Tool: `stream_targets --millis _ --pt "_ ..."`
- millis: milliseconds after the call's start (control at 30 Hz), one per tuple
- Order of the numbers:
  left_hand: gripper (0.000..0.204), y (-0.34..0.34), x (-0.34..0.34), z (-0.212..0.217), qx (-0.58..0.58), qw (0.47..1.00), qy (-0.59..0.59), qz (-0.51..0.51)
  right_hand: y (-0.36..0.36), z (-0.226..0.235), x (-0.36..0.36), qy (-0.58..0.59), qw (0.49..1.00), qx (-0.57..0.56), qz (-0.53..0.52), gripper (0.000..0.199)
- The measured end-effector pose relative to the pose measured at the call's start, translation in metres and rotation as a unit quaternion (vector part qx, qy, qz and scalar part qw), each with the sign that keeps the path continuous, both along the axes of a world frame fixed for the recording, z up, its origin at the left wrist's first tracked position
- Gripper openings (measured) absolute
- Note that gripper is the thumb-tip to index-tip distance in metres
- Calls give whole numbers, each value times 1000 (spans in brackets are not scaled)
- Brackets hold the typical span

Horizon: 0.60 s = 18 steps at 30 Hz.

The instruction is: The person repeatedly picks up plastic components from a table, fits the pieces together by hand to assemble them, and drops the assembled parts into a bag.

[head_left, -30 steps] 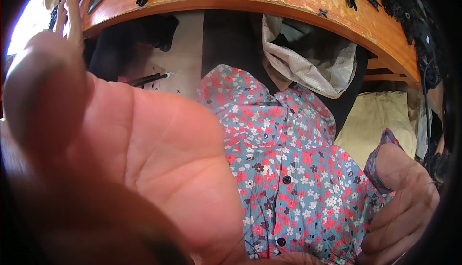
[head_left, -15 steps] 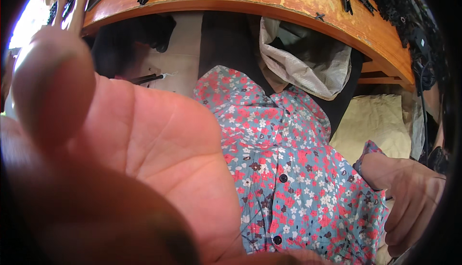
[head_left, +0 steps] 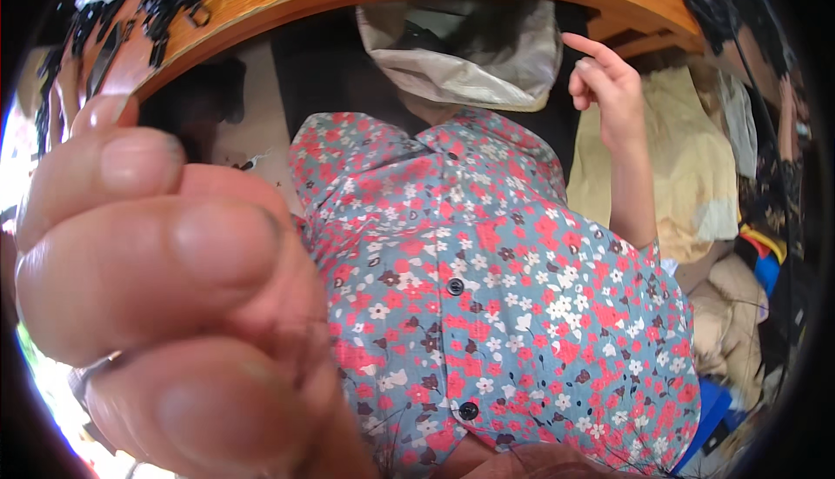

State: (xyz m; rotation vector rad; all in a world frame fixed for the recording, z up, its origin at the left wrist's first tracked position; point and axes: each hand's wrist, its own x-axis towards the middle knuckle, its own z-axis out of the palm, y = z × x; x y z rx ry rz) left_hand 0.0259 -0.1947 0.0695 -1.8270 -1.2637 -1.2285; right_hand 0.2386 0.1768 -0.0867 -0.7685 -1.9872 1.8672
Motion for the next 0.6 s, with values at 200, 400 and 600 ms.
stream_targets --millis 200,400,600 --pt "58 53 13 -2 -34 996 81 -10 2 -69 33 -362 760 539 33 65" --pt "48 68 11 -2 -36 993 107 -16 -18 -66 46 -351 700 611 113 74" --pt "41 82 20 -9 -65 997 29 20 -25 -64 56 -346 694 611 158 77"
